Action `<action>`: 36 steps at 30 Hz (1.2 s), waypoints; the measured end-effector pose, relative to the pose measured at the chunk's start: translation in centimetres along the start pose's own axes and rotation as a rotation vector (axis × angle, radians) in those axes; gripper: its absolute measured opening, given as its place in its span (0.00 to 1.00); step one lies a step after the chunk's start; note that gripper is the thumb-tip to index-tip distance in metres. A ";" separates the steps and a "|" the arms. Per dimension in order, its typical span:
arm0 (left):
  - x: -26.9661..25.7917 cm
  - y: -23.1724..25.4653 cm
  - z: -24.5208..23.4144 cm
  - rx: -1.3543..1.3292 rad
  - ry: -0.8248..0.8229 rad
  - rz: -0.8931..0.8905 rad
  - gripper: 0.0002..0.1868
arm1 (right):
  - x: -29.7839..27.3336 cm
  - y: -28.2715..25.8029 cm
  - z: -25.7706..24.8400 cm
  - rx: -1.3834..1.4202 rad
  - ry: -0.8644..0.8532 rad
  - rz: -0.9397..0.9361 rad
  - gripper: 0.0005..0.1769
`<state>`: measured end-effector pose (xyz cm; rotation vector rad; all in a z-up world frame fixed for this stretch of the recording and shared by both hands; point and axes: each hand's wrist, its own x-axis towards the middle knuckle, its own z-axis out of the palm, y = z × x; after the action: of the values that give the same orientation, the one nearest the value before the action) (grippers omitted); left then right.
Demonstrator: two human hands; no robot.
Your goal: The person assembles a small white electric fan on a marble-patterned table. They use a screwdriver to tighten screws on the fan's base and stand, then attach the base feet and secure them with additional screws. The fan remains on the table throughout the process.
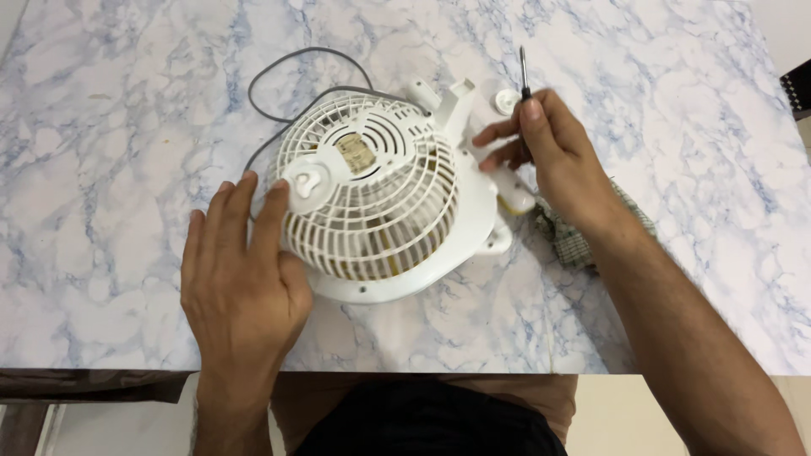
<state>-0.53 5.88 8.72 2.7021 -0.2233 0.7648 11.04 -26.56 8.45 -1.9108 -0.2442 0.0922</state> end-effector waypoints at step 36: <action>7.9 -3.9 5.1 -0.282 -0.255 0.194 0.63 | -0.7 1.2 -4.0 -0.744 0.054 0.102 0.14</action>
<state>9.51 7.30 7.76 2.5229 -0.6128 0.3981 11.21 -30.83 8.64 -2.6622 -0.1520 0.0157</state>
